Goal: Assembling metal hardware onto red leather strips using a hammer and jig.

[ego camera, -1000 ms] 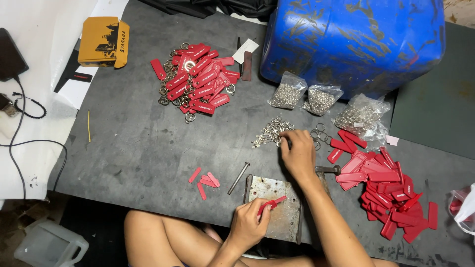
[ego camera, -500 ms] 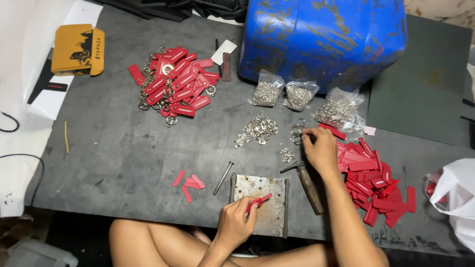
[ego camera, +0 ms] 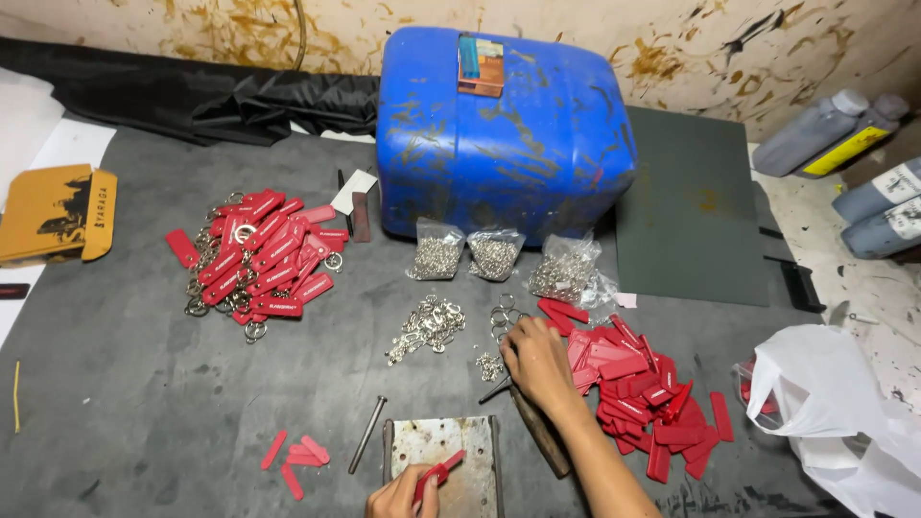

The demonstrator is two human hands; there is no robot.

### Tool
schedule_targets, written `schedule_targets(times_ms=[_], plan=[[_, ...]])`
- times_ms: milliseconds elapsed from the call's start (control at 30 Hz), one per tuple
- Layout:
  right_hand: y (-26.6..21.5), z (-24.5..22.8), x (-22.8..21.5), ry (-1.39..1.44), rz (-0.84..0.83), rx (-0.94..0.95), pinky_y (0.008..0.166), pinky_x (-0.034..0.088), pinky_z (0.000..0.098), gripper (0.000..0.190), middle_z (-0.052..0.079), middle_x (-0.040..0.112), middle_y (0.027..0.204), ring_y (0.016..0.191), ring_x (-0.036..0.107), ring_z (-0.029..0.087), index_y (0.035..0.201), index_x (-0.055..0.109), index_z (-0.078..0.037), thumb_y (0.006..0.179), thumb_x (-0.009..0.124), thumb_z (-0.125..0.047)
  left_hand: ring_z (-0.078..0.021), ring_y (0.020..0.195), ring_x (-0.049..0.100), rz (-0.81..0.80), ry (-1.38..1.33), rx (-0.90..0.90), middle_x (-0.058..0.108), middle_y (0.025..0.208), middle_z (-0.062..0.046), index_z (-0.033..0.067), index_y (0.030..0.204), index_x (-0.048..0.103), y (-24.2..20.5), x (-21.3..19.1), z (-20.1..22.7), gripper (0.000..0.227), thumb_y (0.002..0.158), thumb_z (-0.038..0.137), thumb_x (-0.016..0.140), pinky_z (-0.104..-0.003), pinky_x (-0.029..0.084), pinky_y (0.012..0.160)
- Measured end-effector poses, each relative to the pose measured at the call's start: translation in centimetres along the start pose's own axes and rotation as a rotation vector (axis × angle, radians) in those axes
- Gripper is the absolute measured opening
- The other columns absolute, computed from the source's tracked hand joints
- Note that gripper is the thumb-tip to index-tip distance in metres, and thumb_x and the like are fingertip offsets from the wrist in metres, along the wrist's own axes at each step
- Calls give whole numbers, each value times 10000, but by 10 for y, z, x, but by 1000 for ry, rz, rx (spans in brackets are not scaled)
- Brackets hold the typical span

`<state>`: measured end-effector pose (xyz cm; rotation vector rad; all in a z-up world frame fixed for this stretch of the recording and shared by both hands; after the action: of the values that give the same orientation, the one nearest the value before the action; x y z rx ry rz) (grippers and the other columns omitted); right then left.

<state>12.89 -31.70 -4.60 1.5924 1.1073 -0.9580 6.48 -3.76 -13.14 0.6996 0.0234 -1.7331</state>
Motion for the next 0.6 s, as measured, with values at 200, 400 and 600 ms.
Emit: schedule_targets(times_ms=[200, 400, 600], plan=[[-13, -11, -25, 424, 195, 129, 713, 529, 308, 66, 72, 678, 959, 766, 629, 197, 960, 630, -26, 908, 633, -65, -57, 435, 699, 47, 116, -96, 761, 551, 76, 204, 752, 763, -41, 58, -91, 68, 712, 192, 710, -194, 544, 477], [-66, -15, 13, 1048, 90, 493, 614, 453, 236, 109, 30, 652, 772, 670, 556, 98, 994, 687, -12, 974, 632, -104, -124, 363, 575, -25, -62, -135, 766, 582, -10, 133, 831, 772, 12, -11, 9, 101, 771, 107, 695, -253, 478, 395], [-118, -77, 21, 1595, -76, 666, 682, 487, 279, 119, 124, 648, 891, 735, 591, 173, 1027, 654, 64, 983, 611, -38, -194, 441, 509, -98, -159, -219, 638, 543, -53, 95, 875, 728, 32, -43, 55, 109, 865, 159, 640, -338, 437, 468]])
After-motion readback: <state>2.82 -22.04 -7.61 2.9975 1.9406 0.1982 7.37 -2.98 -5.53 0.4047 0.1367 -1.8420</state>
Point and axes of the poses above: each hand's wrist, its own y-axis towards the middle knuckle, its own x-axis out of the palm, z = x × y, the point moved 4 cm from there along y, towards the middle knuckle
